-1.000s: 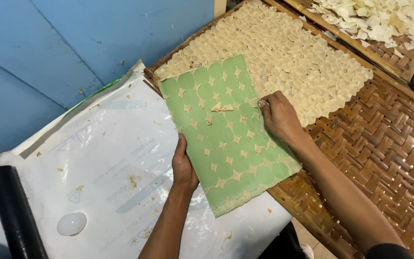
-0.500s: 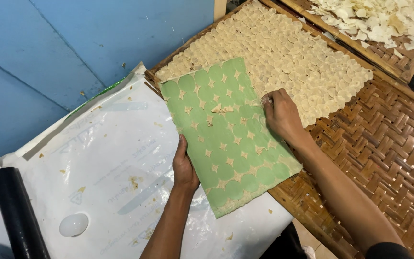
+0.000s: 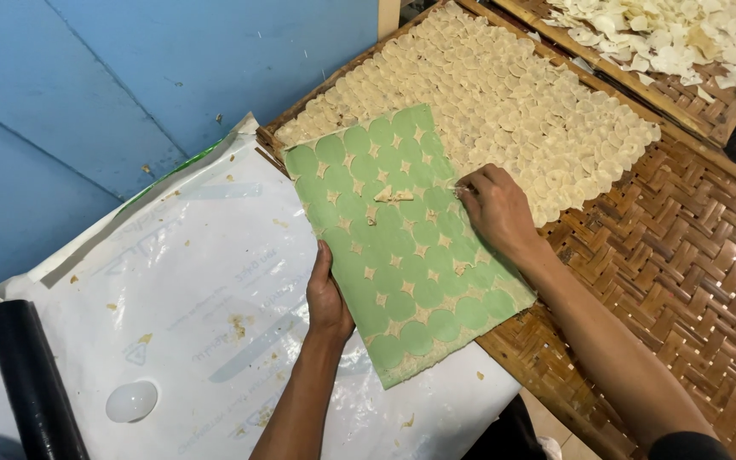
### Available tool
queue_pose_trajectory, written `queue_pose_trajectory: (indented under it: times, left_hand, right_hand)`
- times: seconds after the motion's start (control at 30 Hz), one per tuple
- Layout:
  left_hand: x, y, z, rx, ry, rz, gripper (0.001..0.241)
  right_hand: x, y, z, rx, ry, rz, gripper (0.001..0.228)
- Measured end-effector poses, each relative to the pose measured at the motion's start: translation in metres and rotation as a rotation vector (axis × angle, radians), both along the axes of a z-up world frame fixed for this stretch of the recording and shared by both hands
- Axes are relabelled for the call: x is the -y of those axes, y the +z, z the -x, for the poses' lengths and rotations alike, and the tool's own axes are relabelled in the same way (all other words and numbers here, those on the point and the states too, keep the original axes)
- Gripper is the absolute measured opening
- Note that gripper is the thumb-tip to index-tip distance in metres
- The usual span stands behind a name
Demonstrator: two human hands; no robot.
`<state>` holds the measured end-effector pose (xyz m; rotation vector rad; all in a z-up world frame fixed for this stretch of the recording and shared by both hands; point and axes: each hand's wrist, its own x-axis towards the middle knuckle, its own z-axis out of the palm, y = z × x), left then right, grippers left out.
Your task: Preparing crackers by removing formed dough from a stencil and rolling new dough over it.
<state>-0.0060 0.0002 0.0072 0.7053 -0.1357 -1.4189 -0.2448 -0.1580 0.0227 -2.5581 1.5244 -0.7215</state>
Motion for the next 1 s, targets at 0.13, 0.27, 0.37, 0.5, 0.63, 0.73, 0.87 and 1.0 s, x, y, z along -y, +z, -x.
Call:
queue_pose_trajectory:
  times: [0.13,0.27,0.37,0.5,0.63,0.73,0.87,1.0]
  left_hand:
    - [0.001,-0.001,0.000,-0.006,0.009,0.002,0.049]
    - [0.000,0.002,-0.001,-0.026,-0.002,-0.017,0.050]
    - [-0.002,0.016,-0.001,-0.043,0.018,-0.029,0.051]
    - [-0.010,0.029,-0.014,-0.043,0.090,-0.016,0.052]
    - [-0.043,0.047,-0.046,0.030,0.228,-0.040,0.052]
    - [-0.093,0.055,-0.060,0.053,0.295,-0.111,0.054]
    - [-0.164,0.041,-0.053,-0.057,0.438,-0.244,0.055]
    - [-0.222,0.005,-0.057,-0.050,0.565,-0.337,0.058]
  right_hand:
    - [0.005,-0.004,0.004,0.072,-0.009,0.006,0.017]
    - [-0.007,0.026,0.003,0.246,0.063,0.014,0.027]
    - [-0.021,0.048,0.000,0.490,0.145,-0.105,0.028]
    - [-0.061,0.094,-0.022,0.901,0.224,-0.461,0.026]
    - [-0.066,0.093,-0.036,0.948,0.332,-0.602,0.018]
    - [-0.080,0.078,-0.066,0.900,0.456,-0.650,0.023]
    - [-0.125,0.076,-0.113,0.439,0.657,-0.447,0.020]
    - [-0.162,0.089,-0.148,0.150,0.860,-0.432,0.021]
